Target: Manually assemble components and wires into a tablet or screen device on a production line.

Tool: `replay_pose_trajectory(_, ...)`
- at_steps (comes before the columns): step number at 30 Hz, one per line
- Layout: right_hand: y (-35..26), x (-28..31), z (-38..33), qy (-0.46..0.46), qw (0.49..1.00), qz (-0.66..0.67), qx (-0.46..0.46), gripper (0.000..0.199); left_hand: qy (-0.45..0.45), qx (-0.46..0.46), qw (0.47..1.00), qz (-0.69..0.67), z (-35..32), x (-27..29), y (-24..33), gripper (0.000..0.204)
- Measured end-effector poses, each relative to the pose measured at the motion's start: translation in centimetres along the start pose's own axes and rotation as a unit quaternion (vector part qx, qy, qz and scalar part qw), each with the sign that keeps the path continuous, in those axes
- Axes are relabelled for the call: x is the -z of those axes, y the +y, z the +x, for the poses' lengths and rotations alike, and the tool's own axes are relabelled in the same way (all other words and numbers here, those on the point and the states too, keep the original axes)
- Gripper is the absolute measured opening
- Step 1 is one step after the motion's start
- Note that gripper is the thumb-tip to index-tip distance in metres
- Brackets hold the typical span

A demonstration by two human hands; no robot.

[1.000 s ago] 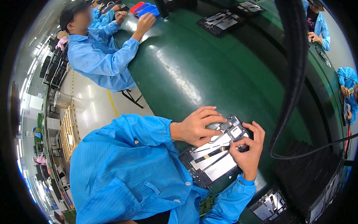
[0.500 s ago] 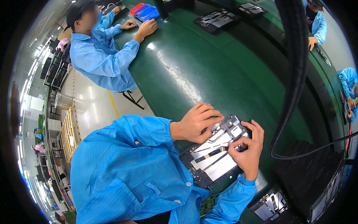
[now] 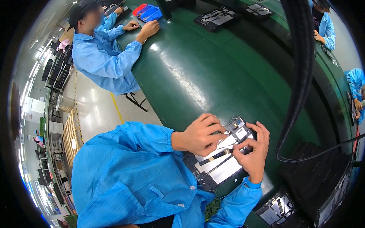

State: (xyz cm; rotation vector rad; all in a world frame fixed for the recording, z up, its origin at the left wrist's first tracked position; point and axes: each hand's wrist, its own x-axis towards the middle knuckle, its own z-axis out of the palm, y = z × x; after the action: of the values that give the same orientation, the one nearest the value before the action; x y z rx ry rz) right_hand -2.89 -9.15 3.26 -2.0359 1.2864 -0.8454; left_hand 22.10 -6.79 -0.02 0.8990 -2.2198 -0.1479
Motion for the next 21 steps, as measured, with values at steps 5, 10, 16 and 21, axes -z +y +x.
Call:
replay_pose_trajectory(5,-0.12,0.01,-0.01,0.0,1.0,-0.002,0.001,0.011,0.026,0.031,0.999,0.025,0.01,0.18,0.09,0.041)
replay_pose_trajectory(10,-0.18,0.07,0.0,-0.002,1.0,-0.002,-0.001,0.011,0.013,0.052,0.998,0.029,0.31,0.49,-0.06,0.041)
replay_pose_trajectory(16,-0.22,0.01,0.18,-0.003,1.0,0.001,-0.004,0.01,0.013,0.038,0.999,0.018,0.31,0.36,-0.69,0.039)
replay_pose_trajectory(21,-0.27,0.06,0.2,-0.003,1.0,0.004,-0.009,0.01,0.019,0.04,0.999,0.0,0.14,0.36,-0.84,0.037)
